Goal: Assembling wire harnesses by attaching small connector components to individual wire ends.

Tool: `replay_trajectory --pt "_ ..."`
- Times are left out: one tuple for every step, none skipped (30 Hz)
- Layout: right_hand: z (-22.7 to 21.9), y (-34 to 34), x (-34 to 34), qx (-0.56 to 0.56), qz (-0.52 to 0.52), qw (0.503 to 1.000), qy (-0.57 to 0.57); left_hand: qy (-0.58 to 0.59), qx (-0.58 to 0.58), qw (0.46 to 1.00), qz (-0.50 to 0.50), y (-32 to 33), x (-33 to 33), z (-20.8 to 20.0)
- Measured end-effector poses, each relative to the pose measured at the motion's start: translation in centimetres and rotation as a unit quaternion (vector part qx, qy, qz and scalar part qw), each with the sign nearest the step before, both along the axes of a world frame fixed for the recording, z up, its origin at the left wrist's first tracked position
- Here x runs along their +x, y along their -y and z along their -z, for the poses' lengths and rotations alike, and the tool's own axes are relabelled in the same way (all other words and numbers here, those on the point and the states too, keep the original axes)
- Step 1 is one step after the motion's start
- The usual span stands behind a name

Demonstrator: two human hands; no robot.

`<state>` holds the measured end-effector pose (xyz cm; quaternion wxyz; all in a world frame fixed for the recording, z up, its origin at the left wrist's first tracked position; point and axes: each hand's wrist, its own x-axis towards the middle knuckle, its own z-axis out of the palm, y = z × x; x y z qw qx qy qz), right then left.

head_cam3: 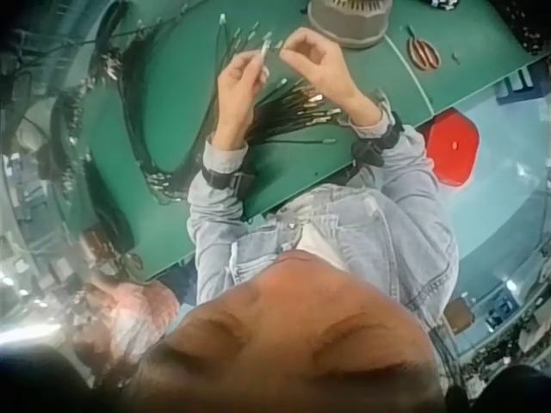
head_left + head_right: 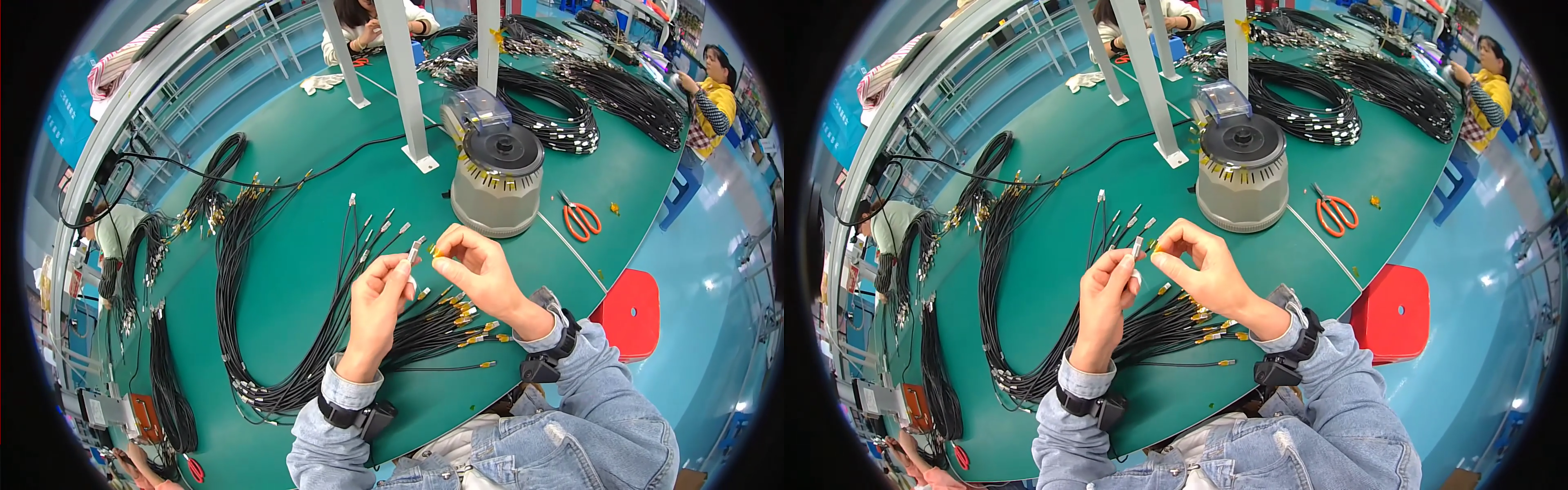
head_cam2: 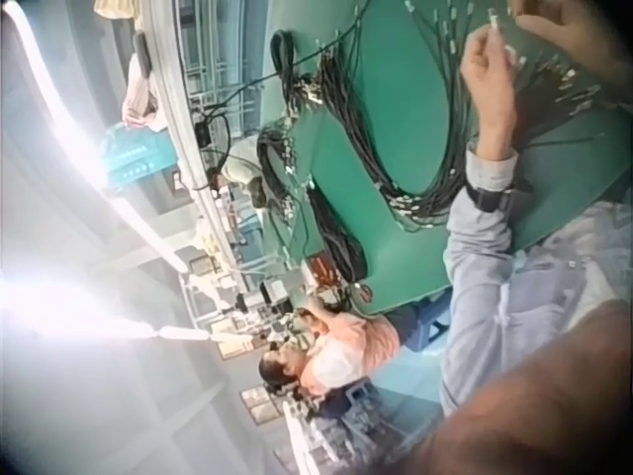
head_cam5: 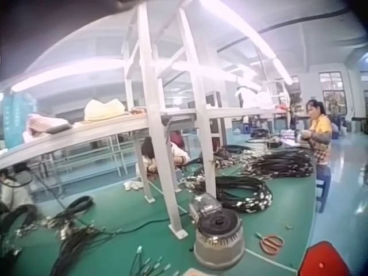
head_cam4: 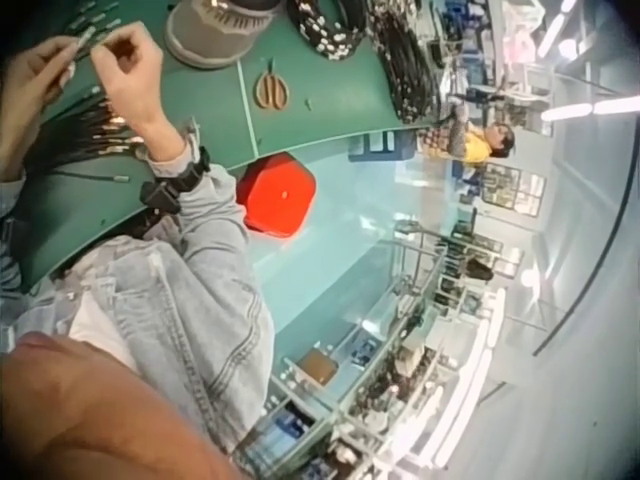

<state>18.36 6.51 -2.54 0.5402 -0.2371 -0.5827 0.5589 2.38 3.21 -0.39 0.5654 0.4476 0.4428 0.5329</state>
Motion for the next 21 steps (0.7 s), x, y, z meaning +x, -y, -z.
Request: replay_trajectory --pt "0.0 0.0 -0.1 -0.002 0.015 1.0 -0.022 0.012 -0.001 1.0 -0.001 0.2 0.2 -0.2" --pt "0.0 -0.1 -0.1 -0.004 0.029 0.999 -0.044 0.023 -0.003 1.0 -0.003 0.2 0.5 -0.3" --pt "-0.1 0.0 -0.3 -0.005 0.028 0.999 -0.044 0.023 -0.003 1.0 -0.004 0.2 0.5 -0.2" --pt "-0.4 0.0 -0.5 -0.019 0.027 0.998 -0.045 0.006 0.007 1.0 0.0 0.3 0.4 -0.1" --pt "-0.7 0.0 -0.7 -0.034 0.025 0.998 -0.045 -0.012 0.017 1.0 0.003 0.3 0.3 0.1" --pt "-0.9 0.0 -1.0 -0.048 0.021 0.998 -0.046 -0.03 0.026 0.999 0.005 0.3 0.2 0.3" --pt "-1.0 0.1 -0.9 -0.048 0.014 0.998 -0.046 -0.031 0.026 0.999 -0.003 0.1 0.3 0.7" --pt "-1.1 0.2 -1.0 -0.043 0.03 0.998 -0.04 -0.054 0.051 0.997 -0.003 0.1 0.1 1.0" --pt "-0.6 0.1 -1.3 -0.042 0.036 0.998 -0.036 -0.08 0.069 0.994 -0.012 0.2 -0.2 1.5" --pt "-0.5 0.1 -1.2 -0.044 0.055 0.997 -0.027 -0.093 0.068 0.993 -0.01 0.2 0.0 1.4" --pt "-0.6 0.1 -0.8 -0.046 0.072 0.996 -0.018 -0.107 0.066 0.992 -0.011 -0.1 0.4 1.4" --pt "-0.4 0.1 -0.6 -0.043 0.069 0.997 -0.011 -0.118 0.089 0.989 -0.011 -0.2 0.5 1.7" --pt "-0.7 0.3 -0.2 -0.036 0.07 0.997 -0.003 -0.131 0.114 0.985 -0.007 -0.2 0.7 1.5" --pt "-1.0 0.6 -0.2 -0.038 0.068 0.997 -0.006 -0.151 0.127 0.98 -0.022 -0.1 0.9 1.3" --pt "-1.2 0.8 -0.2 -0.041 0.072 0.997 -0.008 -0.171 0.139 0.975 -0.029 0.0 1.0 0.9" --pt "-1.1 0.9 -0.4 -0.042 0.049 0.998 -0.01 -0.177 0.134 0.974 -0.051 0.4 0.8 0.7" --pt "-1.0 0.8 -0.4 -0.041 0.056 0.998 -0.007 -0.194 0.155 0.967 -0.057 0.4 0.9 0.6" --pt "-0.9 0.7 -0.3 -0.039 0.064 0.997 -0.005 -0.212 0.177 0.959 -0.062 0.4 0.8 0.4" --pt "-0.7 0.6 -0.4 -0.037 0.075 0.997 -0.002 -0.229 0.199 0.951 -0.064 0.5 0.7 0.4" --pt "-0.6 0.4 -0.4 -0.036 0.069 0.997 -0.004 -0.232 0.198 0.95 -0.07 0.5 0.5 0.5" --pt "-0.5 0.3 -0.5 -0.03 0.081 0.996 -0.006 -0.248 0.206 0.944 -0.075 0.6 0.3 0.7"
